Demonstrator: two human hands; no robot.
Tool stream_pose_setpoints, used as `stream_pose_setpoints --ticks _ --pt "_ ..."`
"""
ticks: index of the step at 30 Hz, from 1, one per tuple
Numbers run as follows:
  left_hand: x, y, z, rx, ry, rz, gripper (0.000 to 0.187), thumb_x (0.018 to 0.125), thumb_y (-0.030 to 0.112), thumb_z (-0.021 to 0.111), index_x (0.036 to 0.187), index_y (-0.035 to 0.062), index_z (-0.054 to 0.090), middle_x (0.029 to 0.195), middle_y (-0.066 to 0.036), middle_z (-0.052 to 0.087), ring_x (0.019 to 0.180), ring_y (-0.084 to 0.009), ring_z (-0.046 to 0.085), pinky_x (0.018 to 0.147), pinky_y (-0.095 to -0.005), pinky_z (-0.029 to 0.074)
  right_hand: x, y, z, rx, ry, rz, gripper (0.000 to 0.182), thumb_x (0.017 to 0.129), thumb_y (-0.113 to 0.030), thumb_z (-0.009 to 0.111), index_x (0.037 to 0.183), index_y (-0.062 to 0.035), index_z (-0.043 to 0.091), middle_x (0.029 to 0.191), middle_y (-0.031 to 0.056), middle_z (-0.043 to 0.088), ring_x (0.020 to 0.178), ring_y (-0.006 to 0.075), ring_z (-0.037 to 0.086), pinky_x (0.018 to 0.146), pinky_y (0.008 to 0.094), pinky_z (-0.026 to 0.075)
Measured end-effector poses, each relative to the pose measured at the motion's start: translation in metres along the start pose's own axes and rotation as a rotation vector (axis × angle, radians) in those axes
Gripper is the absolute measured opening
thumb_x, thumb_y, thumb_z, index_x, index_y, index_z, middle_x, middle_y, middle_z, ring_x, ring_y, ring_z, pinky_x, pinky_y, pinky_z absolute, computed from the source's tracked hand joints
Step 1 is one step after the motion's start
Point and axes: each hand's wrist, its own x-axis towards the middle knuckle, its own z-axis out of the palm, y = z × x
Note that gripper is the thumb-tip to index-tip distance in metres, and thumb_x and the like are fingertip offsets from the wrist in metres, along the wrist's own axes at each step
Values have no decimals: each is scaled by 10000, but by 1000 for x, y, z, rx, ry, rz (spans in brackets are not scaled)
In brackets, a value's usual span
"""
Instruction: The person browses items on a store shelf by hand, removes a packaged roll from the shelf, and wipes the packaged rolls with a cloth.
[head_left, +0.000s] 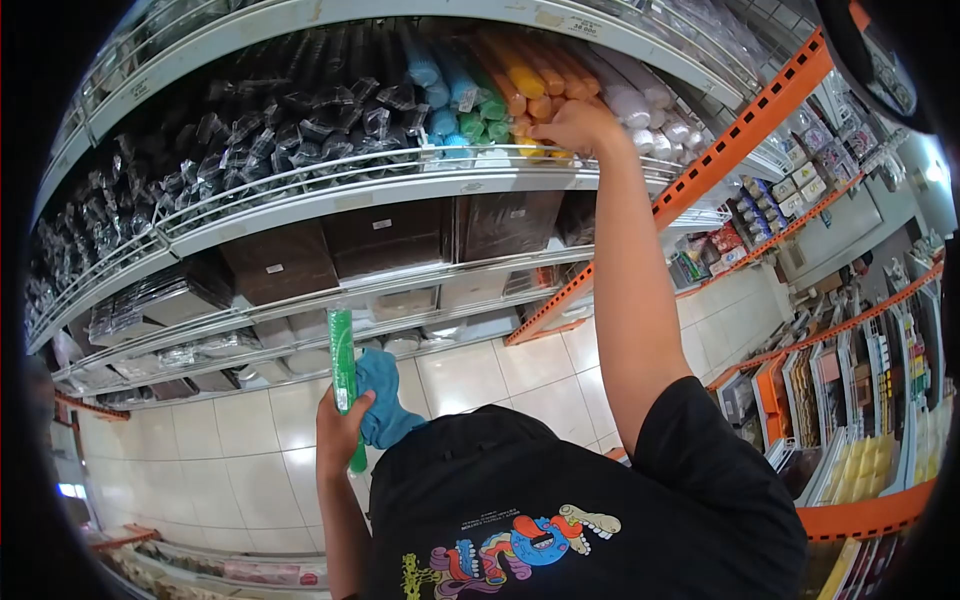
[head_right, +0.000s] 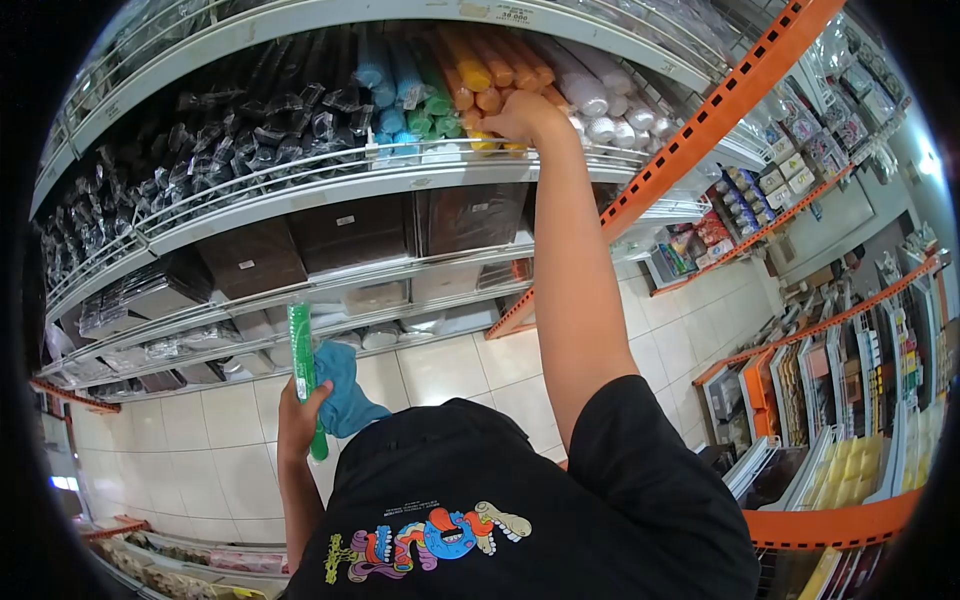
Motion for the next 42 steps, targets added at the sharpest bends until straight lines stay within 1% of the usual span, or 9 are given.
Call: stream_pose_setpoints --ticks 5,13,16,18,22,26,36,39,42 --pt "8 -14 -8 128 -6 -15 408 907 324 769 1122 -1 650 934 -56 670 860 -150 604 782 -338 502 -4 -19 -5 -77 -36 -20 696 786 -598 687 1070 34 755 1009 167 763 883 289 716 789 388 559" --pt "15 -8 9 14 -99 -7 310 920 207 762 1104 -9 638 969 -46 649 883 -142 586 805 -333 491 26 -5 5 59 -295 164 638 732 -490 824 1201 -72 718 1041 101 732 884 231 686 717 385 571" --pt "19 -22 1 70 -120 63 307 920 204 758 1110 -10 646 980 -60 660 894 -154 596 820 -339 494 16 -7 -2 38 -185 139 724 709 -550 815 1200 -28 714 1131 123 742 984 270 704 804 410 580" --pt "18 -26 -6 31 -148 37 301 926 194 754 1122 -7 644 1002 -62 661 913 -155 600 838 -336 493 23 8 22 -200 270 -34 767 677 -546 828 1216 -13 711 1168 147 744 1049 296 705 901 412 571" --pt "12 -27 -22 -1 -115 16 319 934 169 750 1176 -1 630 1039 -57 663 961 -150 606 885 -325 495 -37 -35 -11 152 389 246 604 689 -492 828 1137 -93 754 1157 203 744 1102 380 705 969 460 555" --pt "7 -29 -44 -42 -116 -12 321 934 165 752 1176 -7 630 1043 -55 668 962 -149 610 881 -320 497 -41 -51 -2 140 496 284 443 721 -460 816 946 -79 797 1039 220 760 1007 384 732 900 473 580" --pt "7 -22 -71 16 -131 4 305 939 144 739 1177 -14 633 1025 -43 663 929 -133 606 851 -307 497 -38 -49 14 163 551 340 436 728 -451 782 934 -67 798 976 213 764 958 381 738 859 477 585" --pt "4 -20 -73 12 -131 -29 319 938 134 739 1202 -13 635 1049 -53 675 960 -141 621 876 -312 504 -52 -53 9 211 520 361 581 694 -508 830 1019 -29 781 1033 231 760 973 403 736 850 481 593" --pt "-1 -21 -70 -5 -129 -45 330 938 131 739 1214 -16 634 1051 -55 678 963 -145 625 878 -313 506 -63 -58 10 215 502 399 480 765 -467 776 954 -28 747 950 231 754 925 416 727 797 497 574"
